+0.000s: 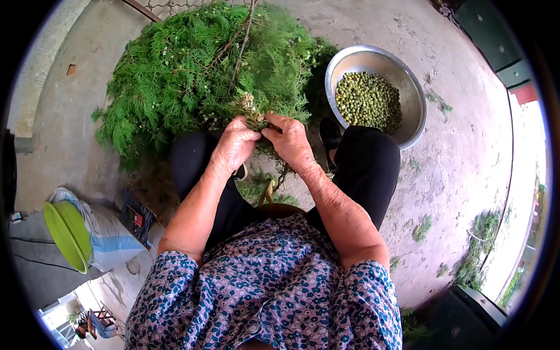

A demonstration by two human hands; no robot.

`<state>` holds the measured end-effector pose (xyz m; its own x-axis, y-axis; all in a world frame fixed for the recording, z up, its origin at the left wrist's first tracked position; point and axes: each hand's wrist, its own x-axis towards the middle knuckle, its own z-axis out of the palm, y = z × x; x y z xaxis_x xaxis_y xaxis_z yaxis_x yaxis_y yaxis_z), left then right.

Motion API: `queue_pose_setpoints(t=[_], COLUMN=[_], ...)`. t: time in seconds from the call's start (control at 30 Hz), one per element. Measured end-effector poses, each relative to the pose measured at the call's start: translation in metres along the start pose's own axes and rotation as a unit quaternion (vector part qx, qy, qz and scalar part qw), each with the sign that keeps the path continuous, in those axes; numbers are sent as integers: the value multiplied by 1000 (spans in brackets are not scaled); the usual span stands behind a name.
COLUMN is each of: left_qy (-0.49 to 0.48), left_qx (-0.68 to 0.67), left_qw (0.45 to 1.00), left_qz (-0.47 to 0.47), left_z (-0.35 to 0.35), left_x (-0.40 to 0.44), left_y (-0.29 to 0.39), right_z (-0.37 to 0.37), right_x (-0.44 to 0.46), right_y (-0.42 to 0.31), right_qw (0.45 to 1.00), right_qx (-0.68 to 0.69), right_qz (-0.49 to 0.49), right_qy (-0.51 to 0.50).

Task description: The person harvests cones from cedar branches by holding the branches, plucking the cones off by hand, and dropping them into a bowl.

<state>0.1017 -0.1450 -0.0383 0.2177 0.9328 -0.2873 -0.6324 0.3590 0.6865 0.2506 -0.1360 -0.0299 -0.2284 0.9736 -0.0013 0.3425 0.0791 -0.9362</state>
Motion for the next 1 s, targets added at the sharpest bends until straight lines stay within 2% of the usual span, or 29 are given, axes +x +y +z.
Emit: queue_pose_setpoints(t=[0.07, 0.13, 0.23, 0.33, 0.47, 0.53, 0.67, 0.73, 0.83, 0.87, 0.93, 0.97, 1.0], left_qy=[7, 1, -2, 14, -3, 4, 10, 7, 58, 58, 81, 81, 73], left_qx=[10, 70, 113, 146, 120, 130, 201, 237, 194, 194, 340, 341, 456], left_qw=[1000, 998, 994, 989, 993, 991, 979, 972, 979, 979, 936, 936, 878], left_qz=[2, -9, -7, -19, 7, 13, 5, 12, 18, 18, 41, 41, 127], left_z=[-1, -2, 4, -8, -2, 4, 11, 11, 19, 18, 14, 12, 12], left_x=[1, 1, 1, 6, 6, 3, 0, 1, 0, 1, 3, 4, 4], left_y=[-3, -5, -6, -14, -14, -11, -6, -5, -5, -7, -12, -13, -14], right_z=[-2, -4, -2, -5, -5, -7, -4, 0, -6, -9, -12, -13, -13], right_x=[2, 4, 3, 2, 1, 0, 1, -1, 0, -1, -1, -1, -1], right_y=[0, 1, 6, 3, 0, -9, -1, 4, 0, -4, -10, -13, -17], right_qw=[1000, 995, 988, 989, 993, 999, 998, 990, 979, 963, 953, 942, 936], right_qx=[4, 28, 80, 99, 82, 30, -22, 79, 138, 215, 247, 278, 298], right_qz=[7, 96, 129, 110, 86, 35, 54, 91, 116, 131, 147, 164, 162], right_qy=[0, -28, 6, 9, -17, -20, 7, 79, 95, 93, 93, 92, 97])
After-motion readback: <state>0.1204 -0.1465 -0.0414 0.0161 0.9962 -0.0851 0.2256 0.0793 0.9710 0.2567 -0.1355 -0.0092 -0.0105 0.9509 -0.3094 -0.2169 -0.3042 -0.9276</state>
